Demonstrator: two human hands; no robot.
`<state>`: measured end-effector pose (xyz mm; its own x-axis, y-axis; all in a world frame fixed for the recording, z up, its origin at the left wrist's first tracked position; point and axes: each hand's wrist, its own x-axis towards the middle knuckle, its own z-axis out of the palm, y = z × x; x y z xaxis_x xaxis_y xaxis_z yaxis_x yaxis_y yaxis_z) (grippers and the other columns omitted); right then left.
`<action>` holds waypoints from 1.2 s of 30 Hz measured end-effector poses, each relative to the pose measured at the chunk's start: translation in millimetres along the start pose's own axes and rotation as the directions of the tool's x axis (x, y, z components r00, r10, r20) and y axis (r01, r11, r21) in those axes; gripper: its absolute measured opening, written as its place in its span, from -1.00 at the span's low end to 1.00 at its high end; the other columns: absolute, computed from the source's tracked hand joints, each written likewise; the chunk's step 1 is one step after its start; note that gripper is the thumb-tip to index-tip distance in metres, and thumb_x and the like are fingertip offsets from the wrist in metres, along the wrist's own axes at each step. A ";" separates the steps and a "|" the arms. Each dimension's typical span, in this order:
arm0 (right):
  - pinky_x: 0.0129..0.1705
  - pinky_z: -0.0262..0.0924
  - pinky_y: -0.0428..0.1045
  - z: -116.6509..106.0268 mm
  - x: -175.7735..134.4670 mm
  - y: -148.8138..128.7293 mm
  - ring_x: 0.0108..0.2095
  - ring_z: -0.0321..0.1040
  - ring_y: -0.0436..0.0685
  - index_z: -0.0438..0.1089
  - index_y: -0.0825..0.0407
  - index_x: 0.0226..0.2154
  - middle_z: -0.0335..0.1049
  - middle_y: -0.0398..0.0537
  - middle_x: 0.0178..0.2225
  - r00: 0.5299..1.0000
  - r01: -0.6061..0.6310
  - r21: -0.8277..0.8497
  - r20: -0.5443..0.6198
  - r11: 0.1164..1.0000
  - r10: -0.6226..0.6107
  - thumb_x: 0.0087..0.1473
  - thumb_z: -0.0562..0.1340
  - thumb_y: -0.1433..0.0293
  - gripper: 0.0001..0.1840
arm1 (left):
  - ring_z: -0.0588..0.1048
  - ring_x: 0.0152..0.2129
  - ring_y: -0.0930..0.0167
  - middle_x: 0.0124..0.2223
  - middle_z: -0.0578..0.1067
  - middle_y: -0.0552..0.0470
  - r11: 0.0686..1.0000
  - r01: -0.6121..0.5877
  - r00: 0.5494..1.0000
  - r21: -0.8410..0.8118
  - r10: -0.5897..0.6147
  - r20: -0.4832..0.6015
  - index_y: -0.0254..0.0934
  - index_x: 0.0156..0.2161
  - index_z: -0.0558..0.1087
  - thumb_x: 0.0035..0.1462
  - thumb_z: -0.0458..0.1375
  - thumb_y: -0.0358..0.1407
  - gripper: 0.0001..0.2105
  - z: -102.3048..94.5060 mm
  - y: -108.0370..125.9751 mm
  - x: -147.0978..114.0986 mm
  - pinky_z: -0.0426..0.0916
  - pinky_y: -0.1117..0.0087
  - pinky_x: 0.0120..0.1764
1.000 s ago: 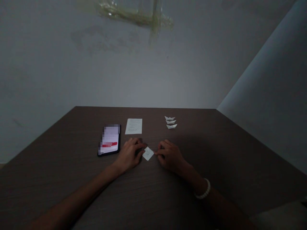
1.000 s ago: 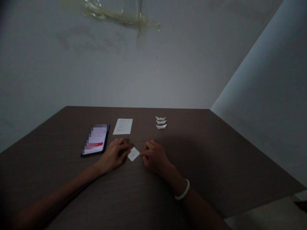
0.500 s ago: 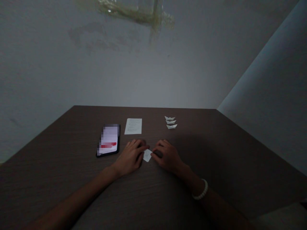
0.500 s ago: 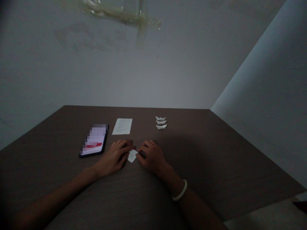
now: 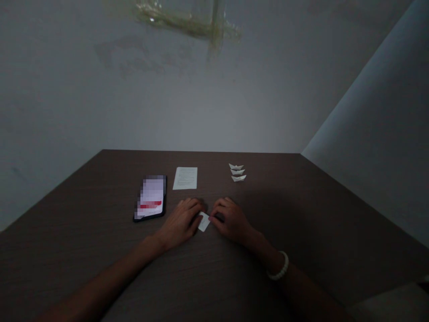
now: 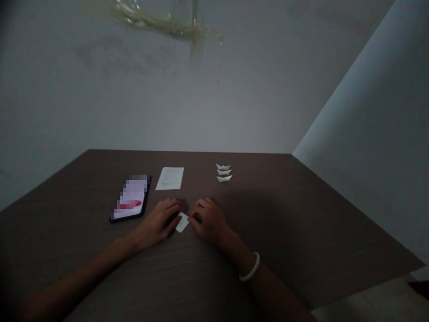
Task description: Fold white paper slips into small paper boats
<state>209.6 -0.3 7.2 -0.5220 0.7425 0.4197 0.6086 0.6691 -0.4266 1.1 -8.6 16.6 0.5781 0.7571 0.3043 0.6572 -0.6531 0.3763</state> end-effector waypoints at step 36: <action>-0.18 0.12 0.00 -5.7 -1.9 2.3 -0.26 0.22 0.10 0.44 0.04 -0.32 0.39 -0.05 -0.29 0.997 0.078 -0.053 0.017 0.996 -0.077 0.10 0.23 0.41 -0.93 | 0.36 -0.30 0.30 -0.27 0.44 -0.09 0.994 -0.086 0.993 0.074 0.092 -0.075 -0.33 -0.25 0.46 0.20 0.01 -0.46 -0.83 3.4 -3.9 -2.6 0.31 0.25 -0.22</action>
<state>215.4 -0.3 10.0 -0.5775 0.6889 0.4382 0.5967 0.7224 -0.3493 -1.4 -8.1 11.4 0.5984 0.6930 0.4021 0.6387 -0.7156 0.2828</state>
